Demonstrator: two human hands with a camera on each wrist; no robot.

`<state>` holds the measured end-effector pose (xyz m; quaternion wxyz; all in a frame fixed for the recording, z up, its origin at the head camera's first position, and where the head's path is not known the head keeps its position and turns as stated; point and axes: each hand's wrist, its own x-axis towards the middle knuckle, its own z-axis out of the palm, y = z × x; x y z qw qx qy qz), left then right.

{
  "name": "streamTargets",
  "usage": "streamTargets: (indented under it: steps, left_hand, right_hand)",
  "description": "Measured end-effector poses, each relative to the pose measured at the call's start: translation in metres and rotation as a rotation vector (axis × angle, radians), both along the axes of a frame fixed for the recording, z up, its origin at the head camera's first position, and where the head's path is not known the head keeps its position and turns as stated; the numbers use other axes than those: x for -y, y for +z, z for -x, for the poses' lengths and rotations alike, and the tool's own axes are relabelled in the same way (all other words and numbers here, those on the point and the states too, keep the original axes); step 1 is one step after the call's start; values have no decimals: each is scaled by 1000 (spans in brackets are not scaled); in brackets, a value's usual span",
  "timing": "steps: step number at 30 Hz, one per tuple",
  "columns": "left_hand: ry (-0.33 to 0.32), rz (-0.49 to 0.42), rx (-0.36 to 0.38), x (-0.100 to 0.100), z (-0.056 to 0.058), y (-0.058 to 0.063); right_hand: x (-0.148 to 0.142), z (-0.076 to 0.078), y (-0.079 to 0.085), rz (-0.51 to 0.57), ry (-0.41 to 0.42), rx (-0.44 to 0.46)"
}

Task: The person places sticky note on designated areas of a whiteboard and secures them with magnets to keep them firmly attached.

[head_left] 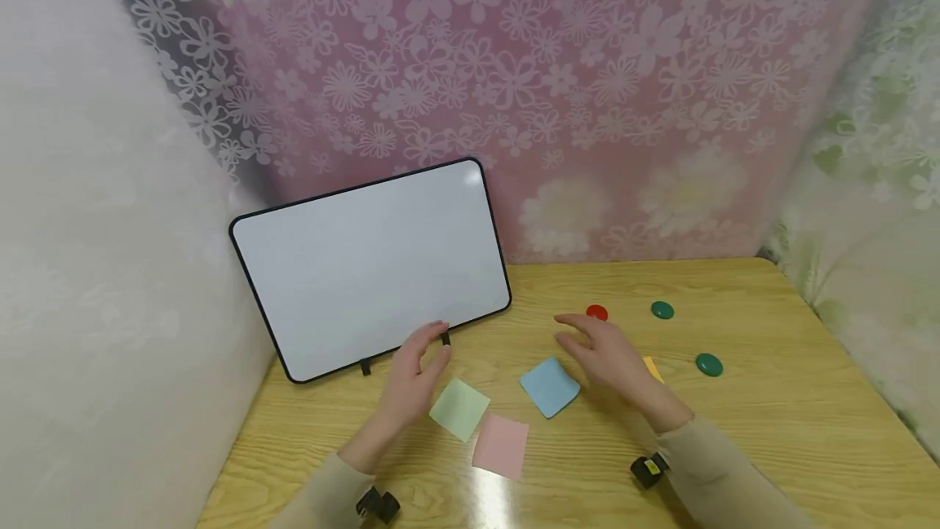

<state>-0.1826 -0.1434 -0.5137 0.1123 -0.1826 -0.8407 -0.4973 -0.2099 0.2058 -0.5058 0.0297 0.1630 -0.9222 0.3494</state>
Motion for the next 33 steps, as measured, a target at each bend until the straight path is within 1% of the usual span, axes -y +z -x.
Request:
streamTargets:
  steps: [3, 5, 7, 11, 13, 16, 19, 21, 23, 25, 28, 31, 33]
  left_hand:
    - [46, -67, -47, 12, 1, 0]
    - [83, -102, -56, 20, 1, 2]
    - [128, -137, -48, 29, -1, 5]
    - [244, -213, -22, 49, -5, 13]
    - [314, -250, -28, 60, -6, 16]
    - [432, -306, -73, 75, -6, 19]
    - [539, -355, -152, 89, -5, 19]
    - [584, -386, -205, 99, -6, 21]
    - [624, -416, -240, 108, -7, 21]
    - [661, -452, -244, 114, -10, 23]
    - [728, -479, -219, 118, -14, 28]
    - [769, -472, -189, 118, -18, 35]
    - [780, -446, -175, 121, -19, 34]
  right_hand:
    - [4, 9, -3, 52, 10, 40]
    - [7, 15, -4, 71, 21, 66]
    - [9, 20, -5, 94, 36, 92]
    - [15, 29, -1, 159, 48, 150]
    - [19, 34, 1, 185, 48, 170]
    - [23, 43, 2, 216, 41, 205]
    - [27, 49, 3, 258, 37, 246]
    - [29, 54, 4, 278, 31, 271]
    - [30, 57, 6, 288, 27, 285]
    - [31, 61, 7, 290, 20, 292]
    - [32, 67, 7, 285, 16, 286]
    - [32, 74, 7, 296, 17, 279]
    - [33, 79, 7, 291, 19, 272]
